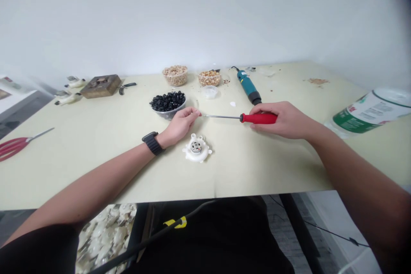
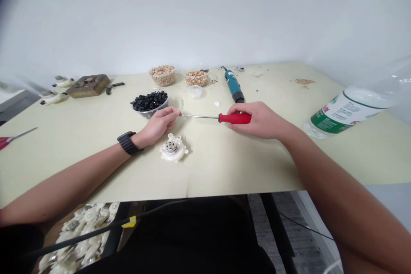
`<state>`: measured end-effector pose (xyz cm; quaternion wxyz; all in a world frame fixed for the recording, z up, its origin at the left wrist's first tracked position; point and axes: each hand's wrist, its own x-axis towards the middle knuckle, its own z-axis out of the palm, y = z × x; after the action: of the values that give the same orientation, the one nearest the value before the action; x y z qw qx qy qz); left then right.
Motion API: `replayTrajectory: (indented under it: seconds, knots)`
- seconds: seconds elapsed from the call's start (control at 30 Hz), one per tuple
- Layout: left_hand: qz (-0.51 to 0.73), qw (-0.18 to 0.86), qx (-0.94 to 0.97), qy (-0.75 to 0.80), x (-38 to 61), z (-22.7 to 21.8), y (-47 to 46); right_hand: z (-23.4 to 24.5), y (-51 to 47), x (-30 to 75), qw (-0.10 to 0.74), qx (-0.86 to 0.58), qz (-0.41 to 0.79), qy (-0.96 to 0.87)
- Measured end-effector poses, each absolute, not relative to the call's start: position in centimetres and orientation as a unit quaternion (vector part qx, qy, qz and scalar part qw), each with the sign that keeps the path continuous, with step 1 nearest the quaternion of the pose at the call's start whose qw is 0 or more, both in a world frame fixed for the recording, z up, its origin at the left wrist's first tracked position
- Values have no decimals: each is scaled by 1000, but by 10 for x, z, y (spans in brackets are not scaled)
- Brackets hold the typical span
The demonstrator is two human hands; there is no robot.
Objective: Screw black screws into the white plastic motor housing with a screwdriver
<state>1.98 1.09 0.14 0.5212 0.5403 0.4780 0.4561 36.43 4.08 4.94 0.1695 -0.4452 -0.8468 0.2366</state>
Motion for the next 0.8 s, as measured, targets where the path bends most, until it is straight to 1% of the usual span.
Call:
replayTrajectory:
  seconds: [0.17,0.5,0.8]
  knots:
    - [425,527,577,456,17,0,11,49,41,364,173,-441,242,-847]
    - [411,505,604,459,17,2,8,51,39,360,167,-446,248,-843]
    - [398,463,637,471,17,2,9,50,39,361,156,-452,248,-842]
